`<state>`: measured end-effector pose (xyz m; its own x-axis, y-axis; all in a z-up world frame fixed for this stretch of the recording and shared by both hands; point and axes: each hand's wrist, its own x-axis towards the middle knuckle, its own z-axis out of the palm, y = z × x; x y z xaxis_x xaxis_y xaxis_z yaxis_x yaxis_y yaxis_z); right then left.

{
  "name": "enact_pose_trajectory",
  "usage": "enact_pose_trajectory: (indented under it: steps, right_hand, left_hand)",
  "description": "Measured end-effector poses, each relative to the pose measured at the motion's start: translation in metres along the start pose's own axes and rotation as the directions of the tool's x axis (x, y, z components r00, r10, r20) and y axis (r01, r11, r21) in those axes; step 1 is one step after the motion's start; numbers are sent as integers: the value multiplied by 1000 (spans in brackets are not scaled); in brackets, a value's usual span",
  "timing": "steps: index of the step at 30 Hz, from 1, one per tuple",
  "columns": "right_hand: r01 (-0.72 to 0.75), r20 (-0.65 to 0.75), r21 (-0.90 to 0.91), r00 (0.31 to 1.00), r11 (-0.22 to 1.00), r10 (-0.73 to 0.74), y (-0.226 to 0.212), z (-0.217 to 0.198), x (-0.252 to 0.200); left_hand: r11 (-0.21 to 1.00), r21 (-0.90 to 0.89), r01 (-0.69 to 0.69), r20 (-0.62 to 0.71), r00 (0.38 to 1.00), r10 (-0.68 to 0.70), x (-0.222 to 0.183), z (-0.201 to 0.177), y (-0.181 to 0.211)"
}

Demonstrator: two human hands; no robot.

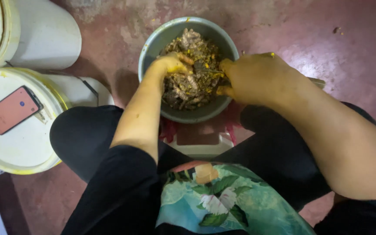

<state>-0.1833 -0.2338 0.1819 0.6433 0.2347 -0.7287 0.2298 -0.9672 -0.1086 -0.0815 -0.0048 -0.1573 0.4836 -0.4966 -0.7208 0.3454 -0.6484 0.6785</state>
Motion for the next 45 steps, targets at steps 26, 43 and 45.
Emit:
enact_pose_trajectory:
  steps: [26, 43, 45]
  right_hand:
    - [46, -378, 390, 919, 920, 115, -60, -29, -20]
    - [16, -285, 583, 940, 812, 186, -67, 20, 15]
    - [4, -347, 499, 917, 867, 195, -66, 24, 21]
  left_hand:
    - [177, -891, -418, -381, 900, 211, -172, 22, 188]
    - [-35, -885, -464, -464, 876, 131, -183, 29, 168]
    - [23, -942, -336, -333, 939, 87, -196, 27, 171]
